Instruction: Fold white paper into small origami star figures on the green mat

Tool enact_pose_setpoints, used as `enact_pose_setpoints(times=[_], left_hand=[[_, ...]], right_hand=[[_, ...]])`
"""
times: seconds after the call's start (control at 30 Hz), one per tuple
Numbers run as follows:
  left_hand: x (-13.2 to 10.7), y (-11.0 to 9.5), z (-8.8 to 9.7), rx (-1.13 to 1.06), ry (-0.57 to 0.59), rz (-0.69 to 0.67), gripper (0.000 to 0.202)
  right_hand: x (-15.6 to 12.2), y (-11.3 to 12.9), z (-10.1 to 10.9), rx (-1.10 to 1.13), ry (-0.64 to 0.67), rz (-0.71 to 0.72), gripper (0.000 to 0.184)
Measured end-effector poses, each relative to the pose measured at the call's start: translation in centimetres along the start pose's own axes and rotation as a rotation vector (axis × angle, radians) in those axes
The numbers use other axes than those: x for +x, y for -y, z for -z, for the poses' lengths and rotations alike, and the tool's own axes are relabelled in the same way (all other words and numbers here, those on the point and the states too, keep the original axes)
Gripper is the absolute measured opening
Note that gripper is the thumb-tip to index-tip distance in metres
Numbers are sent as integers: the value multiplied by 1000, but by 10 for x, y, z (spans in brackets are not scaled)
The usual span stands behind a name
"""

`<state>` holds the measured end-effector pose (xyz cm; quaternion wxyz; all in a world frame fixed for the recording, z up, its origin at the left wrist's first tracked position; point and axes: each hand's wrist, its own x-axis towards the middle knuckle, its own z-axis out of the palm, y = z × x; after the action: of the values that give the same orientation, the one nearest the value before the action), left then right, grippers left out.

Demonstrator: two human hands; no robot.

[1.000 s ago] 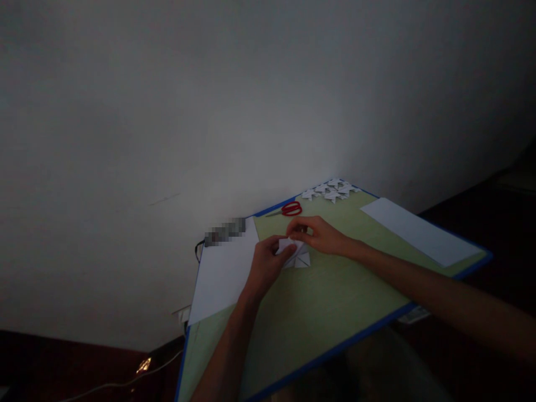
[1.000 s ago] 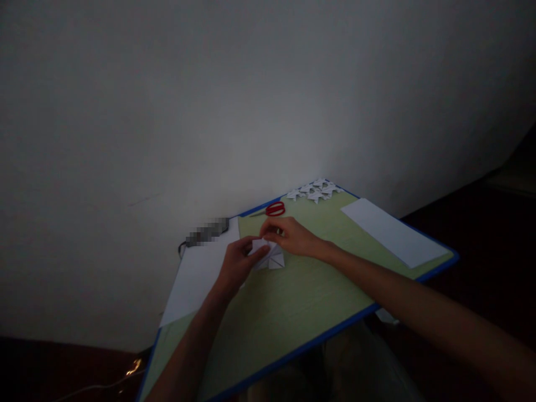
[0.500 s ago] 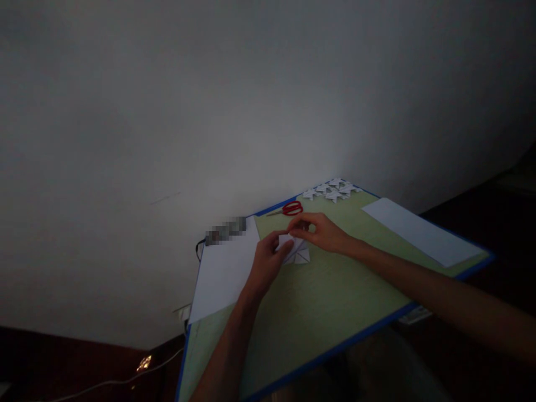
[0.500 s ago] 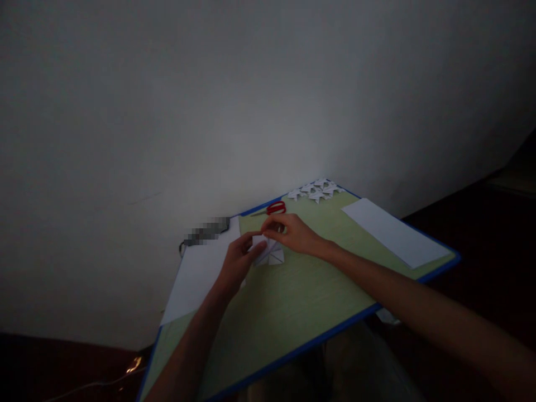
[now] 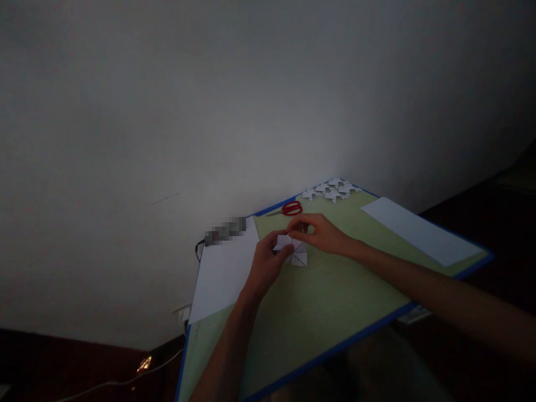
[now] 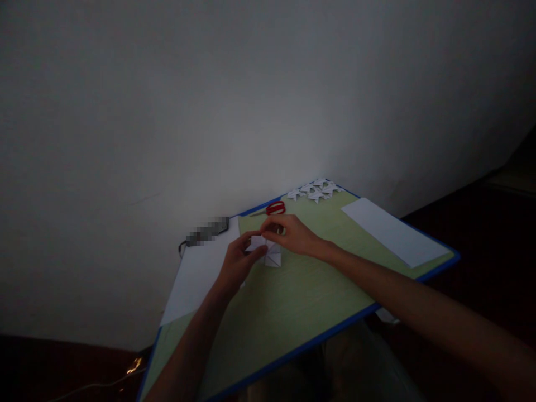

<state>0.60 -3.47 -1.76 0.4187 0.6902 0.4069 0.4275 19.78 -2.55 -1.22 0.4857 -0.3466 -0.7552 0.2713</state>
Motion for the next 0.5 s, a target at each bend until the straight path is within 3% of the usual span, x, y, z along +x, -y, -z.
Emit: enact_pose_setpoints(times=[0.2, 0.5], left_hand=[[0, 3, -1, -44, -1, 38, 25], [1, 2, -1, -98, 4, 80, 33]], right_hand=[[1, -3, 0, 15, -9, -1, 9], [1, -2, 3, 18, -31, 6, 10]])
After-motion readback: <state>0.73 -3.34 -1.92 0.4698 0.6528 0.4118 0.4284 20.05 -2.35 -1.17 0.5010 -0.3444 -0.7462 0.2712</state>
